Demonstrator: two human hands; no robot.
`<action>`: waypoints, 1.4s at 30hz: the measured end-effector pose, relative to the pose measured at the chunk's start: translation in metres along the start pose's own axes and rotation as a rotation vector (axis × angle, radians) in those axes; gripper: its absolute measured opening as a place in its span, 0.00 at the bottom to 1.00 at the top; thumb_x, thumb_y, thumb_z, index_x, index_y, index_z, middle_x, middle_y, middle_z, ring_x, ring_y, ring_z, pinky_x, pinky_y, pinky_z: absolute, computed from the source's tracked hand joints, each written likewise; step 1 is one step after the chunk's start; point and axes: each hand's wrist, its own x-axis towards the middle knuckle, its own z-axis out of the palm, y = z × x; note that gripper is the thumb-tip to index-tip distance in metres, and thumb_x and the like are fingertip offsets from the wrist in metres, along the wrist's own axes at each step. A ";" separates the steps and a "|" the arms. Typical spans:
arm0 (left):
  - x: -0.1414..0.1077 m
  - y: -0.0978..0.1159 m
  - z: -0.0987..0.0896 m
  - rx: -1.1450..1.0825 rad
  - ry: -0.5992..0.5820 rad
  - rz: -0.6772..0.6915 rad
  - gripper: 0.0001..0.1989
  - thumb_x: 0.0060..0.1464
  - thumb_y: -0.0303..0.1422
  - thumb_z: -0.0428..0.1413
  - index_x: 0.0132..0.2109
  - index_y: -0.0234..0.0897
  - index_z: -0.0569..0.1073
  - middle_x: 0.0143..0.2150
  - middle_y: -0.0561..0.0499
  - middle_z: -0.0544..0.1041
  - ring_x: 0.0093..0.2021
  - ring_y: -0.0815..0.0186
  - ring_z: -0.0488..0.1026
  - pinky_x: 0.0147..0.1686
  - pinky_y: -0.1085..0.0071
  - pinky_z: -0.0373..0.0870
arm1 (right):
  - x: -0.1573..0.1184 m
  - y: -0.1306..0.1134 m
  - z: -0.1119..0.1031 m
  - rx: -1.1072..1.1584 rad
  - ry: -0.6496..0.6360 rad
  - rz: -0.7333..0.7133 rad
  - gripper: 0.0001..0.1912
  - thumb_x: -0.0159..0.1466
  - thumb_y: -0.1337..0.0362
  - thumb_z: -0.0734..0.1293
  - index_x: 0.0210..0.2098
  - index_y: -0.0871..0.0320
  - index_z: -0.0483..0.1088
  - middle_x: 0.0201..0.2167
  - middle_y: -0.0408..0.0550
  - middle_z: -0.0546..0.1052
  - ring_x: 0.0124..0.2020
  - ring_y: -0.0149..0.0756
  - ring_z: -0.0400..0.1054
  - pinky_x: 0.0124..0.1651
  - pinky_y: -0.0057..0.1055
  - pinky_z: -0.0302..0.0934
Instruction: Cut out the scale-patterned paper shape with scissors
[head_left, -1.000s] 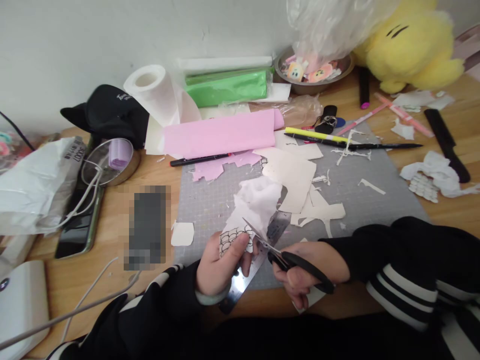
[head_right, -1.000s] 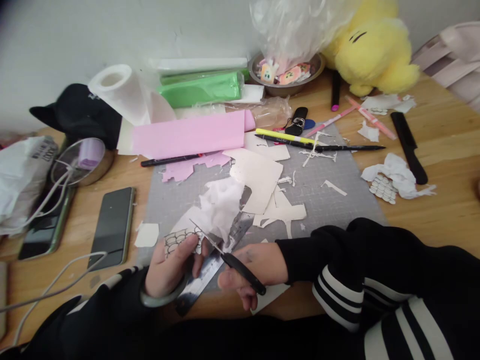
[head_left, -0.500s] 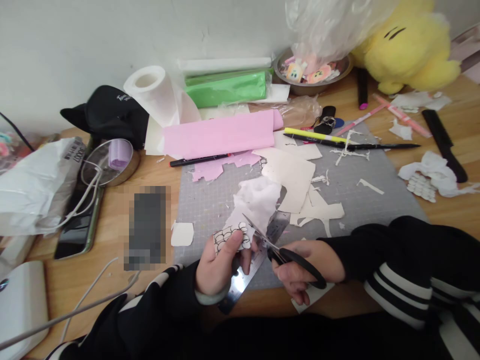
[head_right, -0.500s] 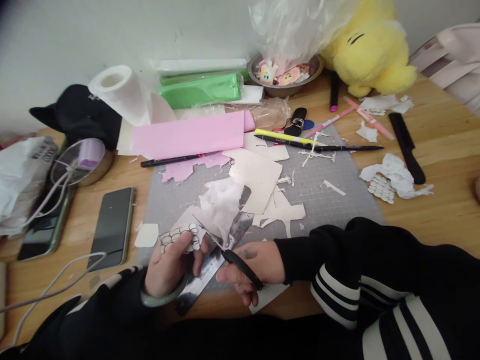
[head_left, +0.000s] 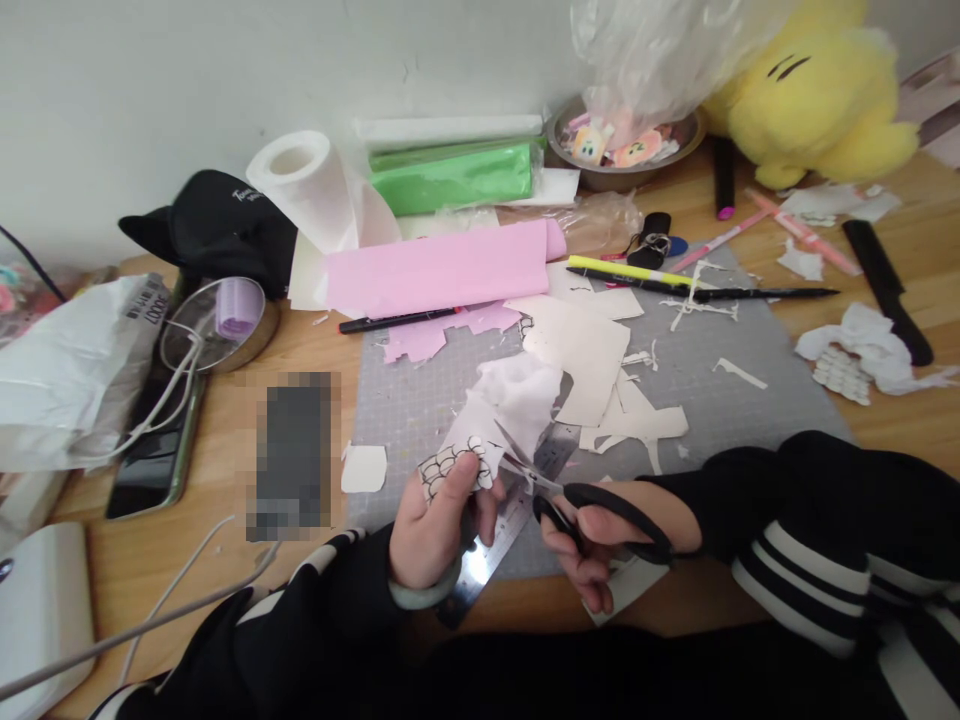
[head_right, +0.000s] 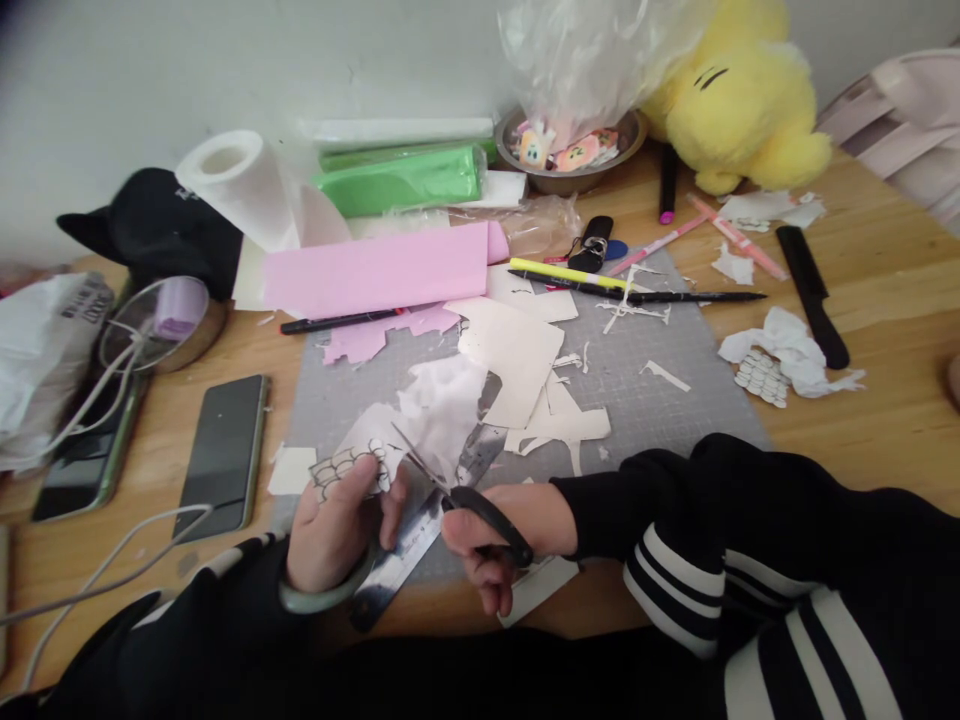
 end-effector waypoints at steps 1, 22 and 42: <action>0.000 0.000 0.000 0.008 -0.008 -0.001 0.23 0.55 0.48 0.48 0.23 0.35 0.70 0.08 0.54 0.64 0.12 0.71 0.58 0.14 0.73 0.53 | 0.000 -0.001 0.001 -0.036 0.026 0.027 0.37 0.36 0.31 0.64 0.22 0.59 0.53 0.13 0.35 0.60 0.18 0.25 0.64 0.22 0.23 0.61; 0.001 0.003 -0.003 0.089 -0.124 0.000 0.24 0.56 0.48 0.46 0.26 0.34 0.73 0.09 0.53 0.65 0.14 0.69 0.60 0.16 0.72 0.56 | -0.004 0.005 0.002 -0.083 0.171 0.027 0.24 0.48 0.49 0.71 0.23 0.61 0.57 0.14 0.38 0.68 0.15 0.23 0.63 0.18 0.20 0.60; 0.001 0.005 -0.002 0.140 -0.149 0.010 0.24 0.57 0.48 0.47 0.24 0.34 0.72 0.10 0.53 0.64 0.15 0.69 0.60 0.17 0.72 0.58 | -0.006 -0.001 0.003 -0.119 0.131 0.079 0.26 0.46 0.47 0.71 0.23 0.61 0.58 0.17 0.41 0.69 0.19 0.25 0.65 0.24 0.21 0.60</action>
